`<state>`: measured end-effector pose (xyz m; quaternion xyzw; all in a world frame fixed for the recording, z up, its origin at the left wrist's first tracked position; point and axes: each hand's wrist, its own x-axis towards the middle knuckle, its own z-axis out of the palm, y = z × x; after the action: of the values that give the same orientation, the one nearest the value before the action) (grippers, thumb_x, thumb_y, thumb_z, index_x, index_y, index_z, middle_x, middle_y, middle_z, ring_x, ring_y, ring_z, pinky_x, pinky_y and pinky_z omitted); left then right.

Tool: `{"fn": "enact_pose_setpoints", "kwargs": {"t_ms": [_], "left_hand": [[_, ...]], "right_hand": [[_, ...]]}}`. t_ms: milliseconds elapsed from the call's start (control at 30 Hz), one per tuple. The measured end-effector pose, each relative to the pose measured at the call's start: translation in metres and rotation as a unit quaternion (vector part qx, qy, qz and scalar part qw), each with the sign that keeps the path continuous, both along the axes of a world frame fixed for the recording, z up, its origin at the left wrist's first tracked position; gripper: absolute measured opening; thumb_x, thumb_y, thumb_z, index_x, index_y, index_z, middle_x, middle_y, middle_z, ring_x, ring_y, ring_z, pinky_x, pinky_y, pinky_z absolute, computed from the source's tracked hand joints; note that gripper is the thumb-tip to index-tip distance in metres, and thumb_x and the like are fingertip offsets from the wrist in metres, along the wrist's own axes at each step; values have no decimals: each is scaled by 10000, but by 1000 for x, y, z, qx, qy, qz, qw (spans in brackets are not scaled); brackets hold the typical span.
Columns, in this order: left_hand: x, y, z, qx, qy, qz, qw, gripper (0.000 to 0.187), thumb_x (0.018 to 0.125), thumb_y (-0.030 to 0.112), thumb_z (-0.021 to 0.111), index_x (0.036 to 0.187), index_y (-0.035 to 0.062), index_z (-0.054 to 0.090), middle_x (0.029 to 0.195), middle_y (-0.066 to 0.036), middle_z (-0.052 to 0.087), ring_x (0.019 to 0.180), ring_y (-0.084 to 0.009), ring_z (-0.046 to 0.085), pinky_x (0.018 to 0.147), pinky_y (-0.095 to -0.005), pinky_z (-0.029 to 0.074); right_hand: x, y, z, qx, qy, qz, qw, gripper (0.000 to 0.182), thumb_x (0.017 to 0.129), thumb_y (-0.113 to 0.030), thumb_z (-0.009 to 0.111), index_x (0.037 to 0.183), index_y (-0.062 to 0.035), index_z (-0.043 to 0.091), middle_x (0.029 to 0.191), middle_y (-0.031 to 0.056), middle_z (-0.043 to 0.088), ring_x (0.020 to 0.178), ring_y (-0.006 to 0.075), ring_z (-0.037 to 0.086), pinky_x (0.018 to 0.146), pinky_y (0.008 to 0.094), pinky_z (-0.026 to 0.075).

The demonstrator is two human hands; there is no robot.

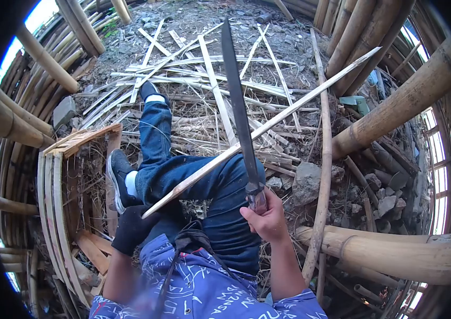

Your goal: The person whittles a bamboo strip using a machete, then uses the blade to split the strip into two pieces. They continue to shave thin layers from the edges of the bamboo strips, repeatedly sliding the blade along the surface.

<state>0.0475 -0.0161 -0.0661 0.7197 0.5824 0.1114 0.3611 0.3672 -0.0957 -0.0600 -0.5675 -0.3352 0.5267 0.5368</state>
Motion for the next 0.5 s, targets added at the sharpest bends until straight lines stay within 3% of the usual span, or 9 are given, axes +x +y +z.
{"fn": "enact_pose_setpoints", "kwargs": {"t_ms": [233,333,433,500], "left_hand": [[-10,3,16,-59,79,-31,995,400,815,439,678,839,41,708,717,-226,640,689,-394,649,621,-465,496],[-17,6,32,7,108,-51,993,411,801,484,686,830,75,723,689,-197,643,652,-364,655,597,-450,500],[-33,20,47,196,175,-77,962,425,745,567,707,752,142,720,625,-129,635,595,-300,656,568,-412,510],[-36,34,75,242,203,-99,944,446,716,544,740,691,104,676,594,-141,607,576,-318,639,562,-421,496]], "right_hand": [[3,-10,10,16,-43,7,999,226,798,15,681,988,-35,570,679,-36,509,442,29,439,378,206,341],[5,-8,19,3,-84,7,996,205,793,-1,690,962,-39,580,688,-46,503,500,17,425,437,191,332],[12,0,8,45,-166,-2,985,220,783,-14,697,981,-36,603,713,-61,496,579,9,400,510,179,323],[11,8,12,55,-182,-8,982,247,779,-14,696,1010,-32,611,727,-66,495,602,11,392,532,180,324]]}}
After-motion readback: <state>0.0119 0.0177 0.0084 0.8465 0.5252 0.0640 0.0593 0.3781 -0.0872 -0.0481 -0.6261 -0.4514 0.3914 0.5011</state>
